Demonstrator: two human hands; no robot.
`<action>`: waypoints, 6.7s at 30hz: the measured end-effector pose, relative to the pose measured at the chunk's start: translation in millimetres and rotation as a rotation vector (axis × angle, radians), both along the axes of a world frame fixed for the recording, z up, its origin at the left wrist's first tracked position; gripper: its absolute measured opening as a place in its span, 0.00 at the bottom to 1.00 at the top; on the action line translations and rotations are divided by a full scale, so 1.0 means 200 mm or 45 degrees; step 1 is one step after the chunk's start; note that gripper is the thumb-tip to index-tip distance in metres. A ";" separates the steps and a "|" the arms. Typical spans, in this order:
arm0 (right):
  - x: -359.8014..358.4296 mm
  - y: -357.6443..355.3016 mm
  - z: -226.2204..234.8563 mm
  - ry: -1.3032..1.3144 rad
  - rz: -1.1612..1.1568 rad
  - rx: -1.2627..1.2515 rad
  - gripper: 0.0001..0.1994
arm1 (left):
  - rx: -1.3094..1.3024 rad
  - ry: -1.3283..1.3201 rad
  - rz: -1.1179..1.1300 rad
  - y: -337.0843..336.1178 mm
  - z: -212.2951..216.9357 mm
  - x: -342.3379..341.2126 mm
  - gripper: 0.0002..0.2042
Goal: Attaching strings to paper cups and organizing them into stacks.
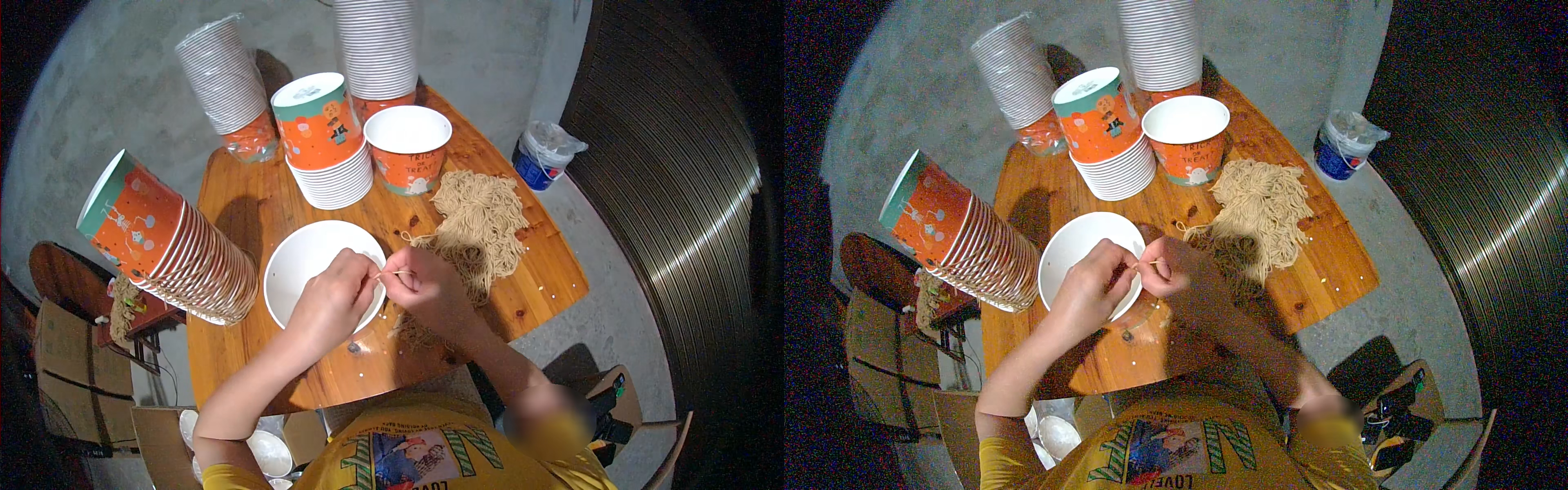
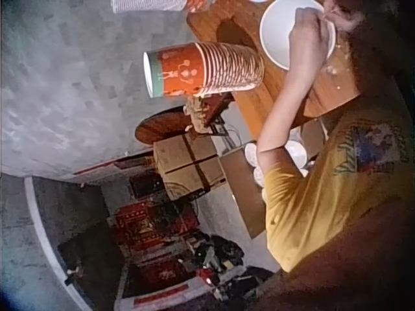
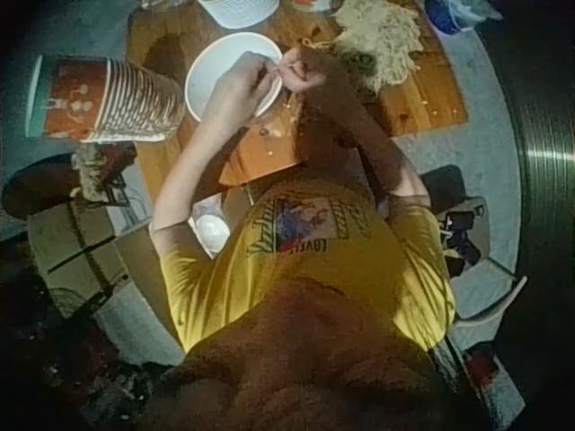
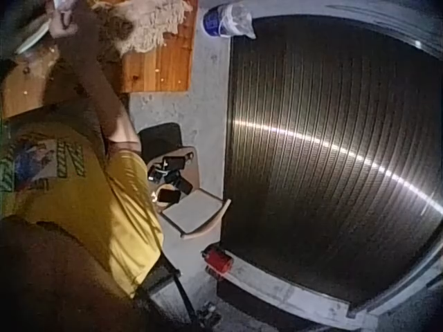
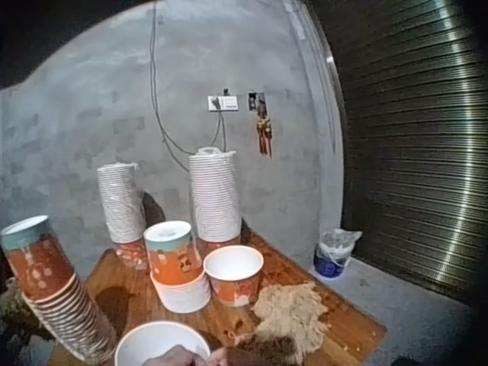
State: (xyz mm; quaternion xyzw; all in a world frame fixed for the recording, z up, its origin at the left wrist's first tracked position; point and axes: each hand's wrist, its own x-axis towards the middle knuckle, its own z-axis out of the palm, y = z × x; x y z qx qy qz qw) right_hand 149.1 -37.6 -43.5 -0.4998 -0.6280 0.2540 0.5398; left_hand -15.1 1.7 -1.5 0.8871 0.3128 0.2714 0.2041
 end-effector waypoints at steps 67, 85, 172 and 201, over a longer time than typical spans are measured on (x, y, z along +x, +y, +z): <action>0.02 -0.02 -0.01 -0.351 -0.113 0.445 0.11 | -0.534 -0.301 0.064 -0.01 -0.01 0.02 0.19; 0.03 -0.02 -0.02 -0.328 -0.101 0.388 0.10 | -0.809 -0.389 0.048 0.02 -0.01 0.01 0.17; 0.05 0.00 -0.05 0.221 0.064 -0.120 0.03 | -0.994 -0.371 -0.113 0.05 -0.01 -0.01 0.05; 0.00 -0.04 -0.01 -0.090 -0.131 0.216 0.04 | -0.655 -0.337 -0.002 0.02 -0.03 0.00 0.06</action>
